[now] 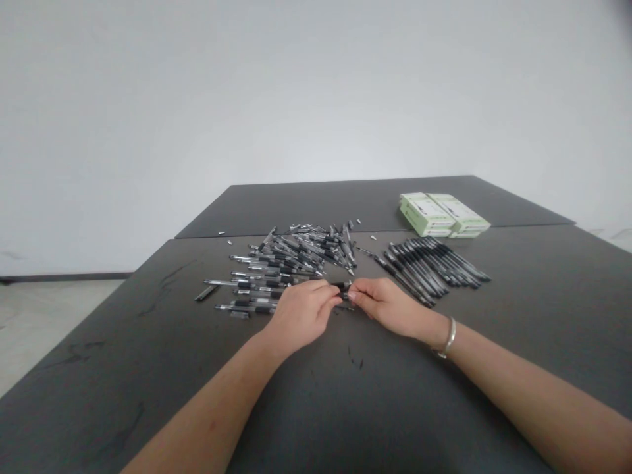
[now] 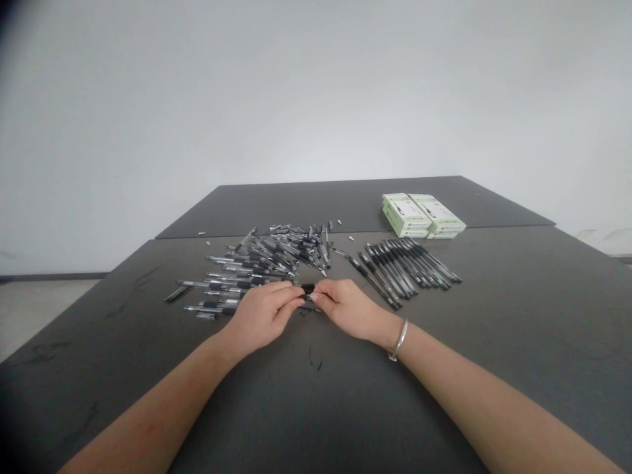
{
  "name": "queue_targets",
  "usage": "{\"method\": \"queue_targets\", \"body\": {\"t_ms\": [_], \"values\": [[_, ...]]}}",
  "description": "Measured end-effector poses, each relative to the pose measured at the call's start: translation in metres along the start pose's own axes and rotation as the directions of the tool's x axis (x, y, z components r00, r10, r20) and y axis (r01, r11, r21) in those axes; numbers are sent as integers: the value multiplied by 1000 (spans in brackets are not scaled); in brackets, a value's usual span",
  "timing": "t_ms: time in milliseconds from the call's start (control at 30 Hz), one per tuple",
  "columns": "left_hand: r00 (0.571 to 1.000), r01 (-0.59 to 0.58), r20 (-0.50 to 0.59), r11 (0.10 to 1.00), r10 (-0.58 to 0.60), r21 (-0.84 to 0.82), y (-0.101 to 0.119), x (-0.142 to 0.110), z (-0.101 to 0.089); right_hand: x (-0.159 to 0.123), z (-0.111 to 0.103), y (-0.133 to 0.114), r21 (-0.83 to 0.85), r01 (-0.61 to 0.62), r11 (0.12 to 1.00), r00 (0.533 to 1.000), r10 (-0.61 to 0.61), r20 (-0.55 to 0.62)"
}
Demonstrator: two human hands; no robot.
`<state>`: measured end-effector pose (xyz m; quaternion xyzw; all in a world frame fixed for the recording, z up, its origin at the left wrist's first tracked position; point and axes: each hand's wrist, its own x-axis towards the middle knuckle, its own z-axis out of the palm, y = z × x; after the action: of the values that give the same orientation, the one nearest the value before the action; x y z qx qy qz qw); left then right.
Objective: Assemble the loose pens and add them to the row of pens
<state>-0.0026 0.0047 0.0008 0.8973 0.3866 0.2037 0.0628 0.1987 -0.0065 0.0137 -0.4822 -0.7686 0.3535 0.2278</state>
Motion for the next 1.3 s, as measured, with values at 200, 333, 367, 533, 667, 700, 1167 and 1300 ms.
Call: {"method": "queue_targets", "body": {"t_ms": [200,333,367,533,667,700,1167,1300], "values": [[999,-23,-37,1000,23,11,-1,-1,4,6,13,12,368,-158,916,987,146,61],[1000,-20,-17,999,21,50,2,0,4,9,17,17,600,-256,758,967,203,156],[1000,-14,0,998,14,56,3,0,3,9,17,18,609,-260,750,966,207,157],[996,-2,94,995,-8,103,7,0,1,11,17,17,475,-234,848,972,217,92],[992,11,120,992,-27,126,6,-1,2,12,11,15,269,-160,950,985,171,-16],[993,14,118,992,-29,128,5,-1,2,13,9,13,185,-127,975,987,142,-72],[983,-31,183,990,5,139,10,-3,-4,96,-1,6,-477,49,878,988,-112,-106],[985,-26,171,991,3,135,9,-3,-3,115,10,6,-546,88,833,987,-147,-65]]}}
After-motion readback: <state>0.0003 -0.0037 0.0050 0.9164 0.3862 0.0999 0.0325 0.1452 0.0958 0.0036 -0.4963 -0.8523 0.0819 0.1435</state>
